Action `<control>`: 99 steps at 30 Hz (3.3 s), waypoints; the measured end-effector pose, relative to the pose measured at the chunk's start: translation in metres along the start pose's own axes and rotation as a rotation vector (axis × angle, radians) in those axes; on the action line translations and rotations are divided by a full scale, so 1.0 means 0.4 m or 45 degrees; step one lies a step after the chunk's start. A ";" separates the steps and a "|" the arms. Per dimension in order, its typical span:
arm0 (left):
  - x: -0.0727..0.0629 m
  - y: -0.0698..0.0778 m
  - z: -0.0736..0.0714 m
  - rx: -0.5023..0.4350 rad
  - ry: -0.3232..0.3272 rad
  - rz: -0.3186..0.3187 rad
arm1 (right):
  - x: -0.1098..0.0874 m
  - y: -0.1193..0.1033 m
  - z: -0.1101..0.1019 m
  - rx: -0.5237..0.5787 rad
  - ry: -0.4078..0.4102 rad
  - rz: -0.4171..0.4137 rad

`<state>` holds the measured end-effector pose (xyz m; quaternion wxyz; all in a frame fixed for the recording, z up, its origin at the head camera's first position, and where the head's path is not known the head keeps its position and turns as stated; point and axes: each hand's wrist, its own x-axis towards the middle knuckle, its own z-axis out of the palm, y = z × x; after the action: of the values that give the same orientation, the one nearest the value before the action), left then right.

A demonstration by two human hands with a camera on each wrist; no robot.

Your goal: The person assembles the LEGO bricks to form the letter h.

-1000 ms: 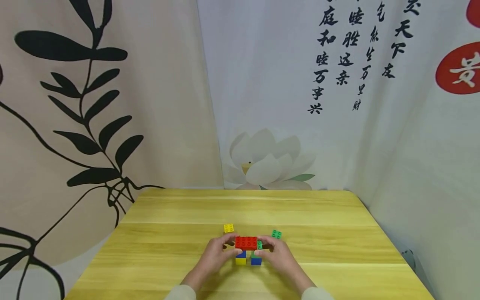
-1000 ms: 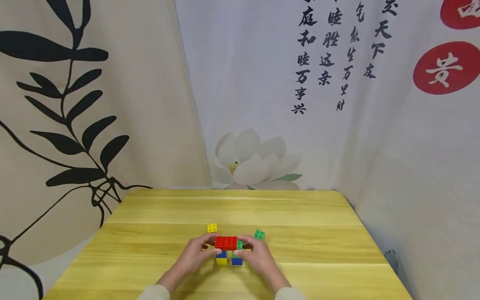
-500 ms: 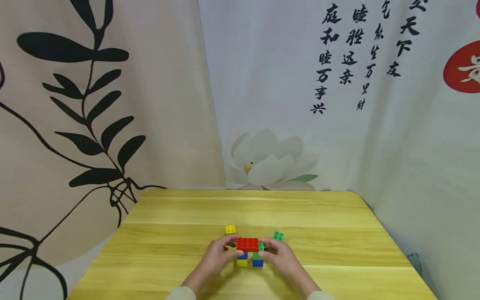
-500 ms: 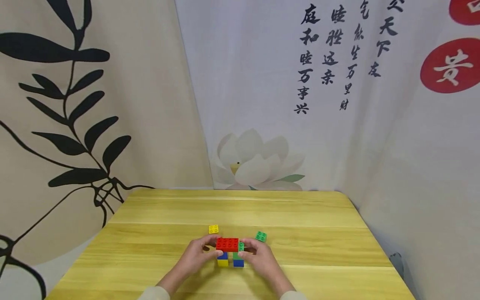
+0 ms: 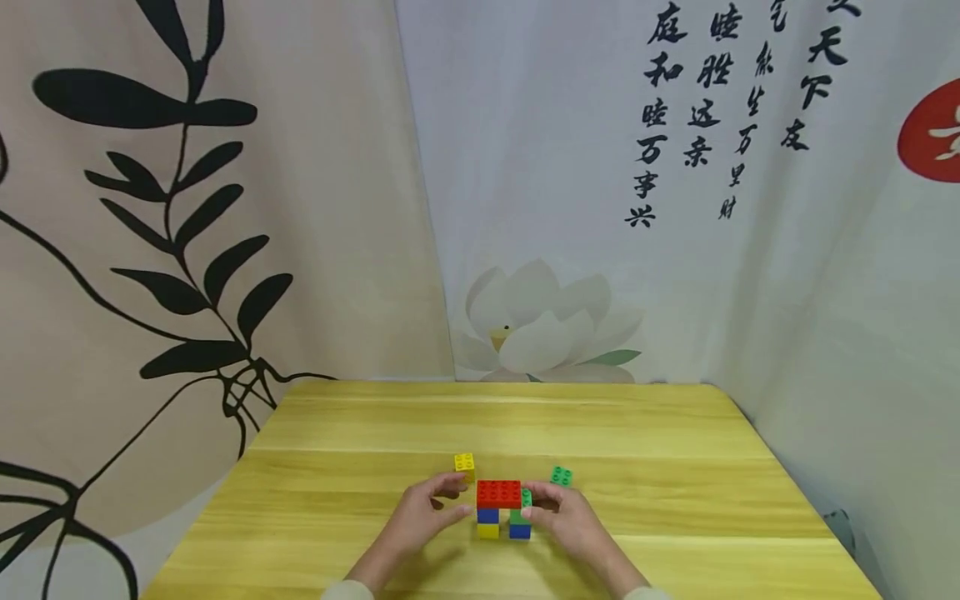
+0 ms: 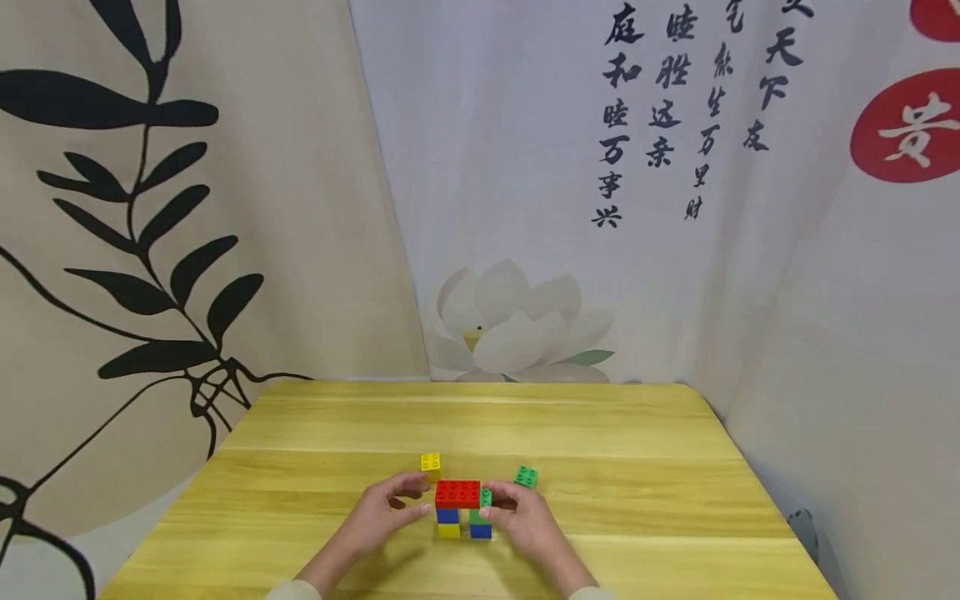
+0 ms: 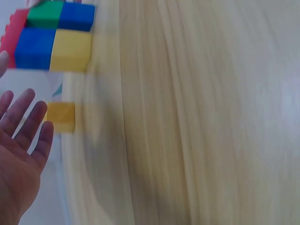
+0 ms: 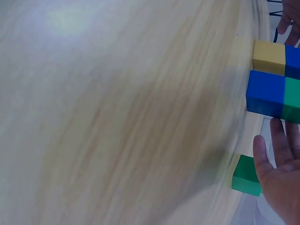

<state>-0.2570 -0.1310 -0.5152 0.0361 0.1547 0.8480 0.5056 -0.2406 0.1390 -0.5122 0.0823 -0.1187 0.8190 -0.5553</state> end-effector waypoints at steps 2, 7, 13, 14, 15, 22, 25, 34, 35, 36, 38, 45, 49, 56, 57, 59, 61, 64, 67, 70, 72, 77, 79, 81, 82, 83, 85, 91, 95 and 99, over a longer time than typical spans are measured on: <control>0.001 -0.011 -0.014 0.000 0.024 -0.011 | 0.000 -0.001 -0.003 -0.008 -0.006 -0.003; 0.019 -0.029 -0.042 -0.004 0.100 -0.042 | 0.001 -0.002 -0.007 -0.021 -0.005 -0.007; 0.061 -0.048 -0.046 0.039 0.156 -0.078 | 0.003 -0.003 -0.010 -0.020 -0.009 -0.006; 0.069 -0.051 -0.044 0.042 0.156 -0.085 | 0.004 -0.003 -0.011 -0.025 -0.008 -0.005; 0.077 -0.053 -0.042 0.043 0.152 -0.089 | 0.004 -0.004 -0.012 -0.031 -0.007 -0.008; 0.116 -0.066 -0.020 -0.002 0.122 -0.128 | 0.007 0.000 -0.011 -0.052 0.001 -0.020; 0.124 -0.073 -0.012 0.004 0.118 -0.148 | 0.005 0.003 -0.007 -0.040 -0.005 -0.018; 0.125 -0.083 -0.008 0.049 0.118 -0.134 | -0.002 -0.003 -0.001 -0.022 -0.015 -0.011; 0.124 -0.082 -0.008 0.049 0.123 -0.123 | -0.002 -0.004 -0.001 -0.022 -0.015 -0.011; 0.123 -0.083 -0.009 0.050 0.129 -0.112 | -0.002 -0.005 0.000 -0.025 -0.014 -0.010; 0.121 -0.082 -0.010 0.042 0.139 -0.104 | -0.001 -0.006 -0.001 -0.028 -0.013 -0.008; 0.115 -0.081 -0.028 0.017 0.183 -0.118 | 0.004 -0.007 -0.003 -0.032 -0.017 -0.001; 0.111 -0.077 -0.045 -0.020 0.202 -0.134 | 0.005 -0.007 -0.003 -0.032 -0.021 0.002; 0.097 -0.043 -0.071 -0.114 0.250 -0.153 | 0.001 -0.008 -0.003 -0.039 -0.027 0.016; 0.093 -0.034 -0.074 -0.124 0.253 -0.153 | 0.000 -0.008 -0.003 -0.040 -0.026 0.015; 0.086 -0.017 -0.080 -0.132 0.250 -0.156 | -0.001 -0.009 -0.003 -0.037 -0.025 0.013; 0.080 -0.001 -0.084 -0.153 0.237 -0.145 | -0.002 -0.008 -0.003 -0.035 -0.025 0.010; 0.076 0.018 -0.087 -0.157 0.211 -0.119 | -0.002 -0.007 -0.004 -0.027 -0.024 0.007; 0.070 0.036 -0.087 -0.172 0.177 -0.081 | -0.001 -0.006 -0.004 -0.017 -0.026 0.007; 0.064 0.055 -0.088 -0.171 0.140 -0.041 | 0.000 -0.005 -0.005 -0.007 -0.026 0.009; 0.055 0.082 -0.088 -0.172 0.119 -0.012 | 0.001 -0.005 -0.005 -0.006 -0.025 0.011; 0.046 0.110 -0.081 -0.186 0.038 0.027 | 0.002 -0.006 -0.005 -0.004 -0.017 0.014; 0.049 0.102 -0.076 -0.190 -0.003 0.033 | 0.002 -0.006 -0.005 -0.004 -0.013 0.015; 0.049 0.104 -0.071 -0.190 -0.033 0.041 | 0.003 -0.005 -0.005 -0.005 -0.011 0.016; 0.048 0.106 -0.068 -0.189 -0.046 0.046 | 0.003 -0.003 -0.005 -0.004 -0.011 0.017; 0.047 0.108 -0.066 -0.192 -0.057 0.047 | 0.003 -0.003 -0.005 -0.005 -0.009 0.019; 0.048 0.110 -0.060 -0.189 -0.074 0.055 | 0.004 -0.001 -0.004 -0.006 -0.008 0.022; 0.050 0.115 -0.046 -0.143 -0.110 0.060 | 0.006 0.004 -0.003 -0.004 0.000 0.025; 0.050 0.115 -0.043 -0.098 -0.124 0.056 | 0.007 0.008 -0.003 0.000 -0.004 0.017; 0.045 0.112 -0.047 -0.074 -0.138 0.072 | 0.007 0.007 -0.003 0.005 -0.008 0.017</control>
<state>-0.2682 -0.1216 -0.4655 0.0721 0.2045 0.8251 0.5216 -0.2438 0.1401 -0.5143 0.0889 -0.1149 0.8184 -0.5560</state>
